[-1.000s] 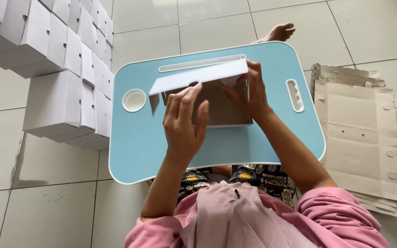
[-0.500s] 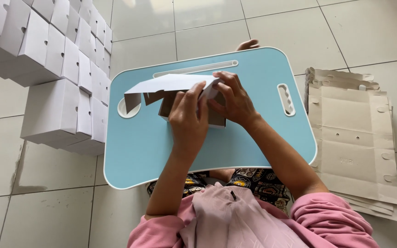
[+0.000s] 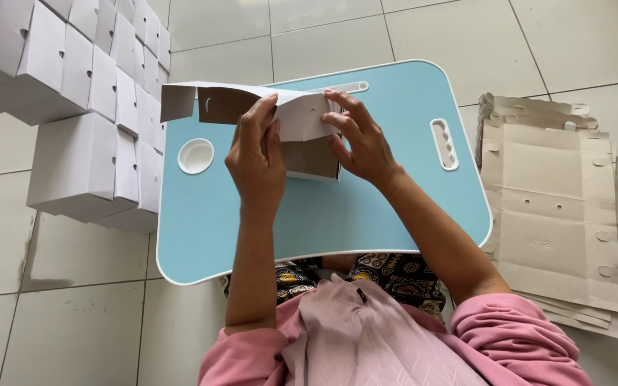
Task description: Folding flat cardboard sheets into rectangular boxes and stacking them.
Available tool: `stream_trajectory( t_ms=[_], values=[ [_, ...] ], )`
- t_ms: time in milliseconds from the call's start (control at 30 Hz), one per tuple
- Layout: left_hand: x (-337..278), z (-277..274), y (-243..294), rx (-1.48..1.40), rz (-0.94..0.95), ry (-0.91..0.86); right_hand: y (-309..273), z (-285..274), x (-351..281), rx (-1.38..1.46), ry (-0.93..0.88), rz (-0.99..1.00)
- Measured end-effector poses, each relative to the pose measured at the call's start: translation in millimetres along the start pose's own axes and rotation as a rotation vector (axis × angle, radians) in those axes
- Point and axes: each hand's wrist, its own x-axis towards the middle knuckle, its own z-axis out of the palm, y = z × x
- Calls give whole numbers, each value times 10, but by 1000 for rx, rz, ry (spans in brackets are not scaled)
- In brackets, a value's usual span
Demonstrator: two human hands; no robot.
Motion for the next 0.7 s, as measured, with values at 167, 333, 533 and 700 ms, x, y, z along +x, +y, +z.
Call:
stream_trajectory(
  t_ms=[167, 333, 533, 700],
  values=[
    [72, -60, -133, 58, 91, -42, -11, -26, 26, 37, 22, 33],
    [-159, 258, -241, 67, 159, 53, -92, -54, 66, 121, 120, 63],
    [-294, 690, -278, -66, 167, 118, -146, -148, 86, 114, 170, 189],
    [-324, 822, -333, -73, 140, 182, -56, -202, 54, 471, 169, 429]
  ],
)
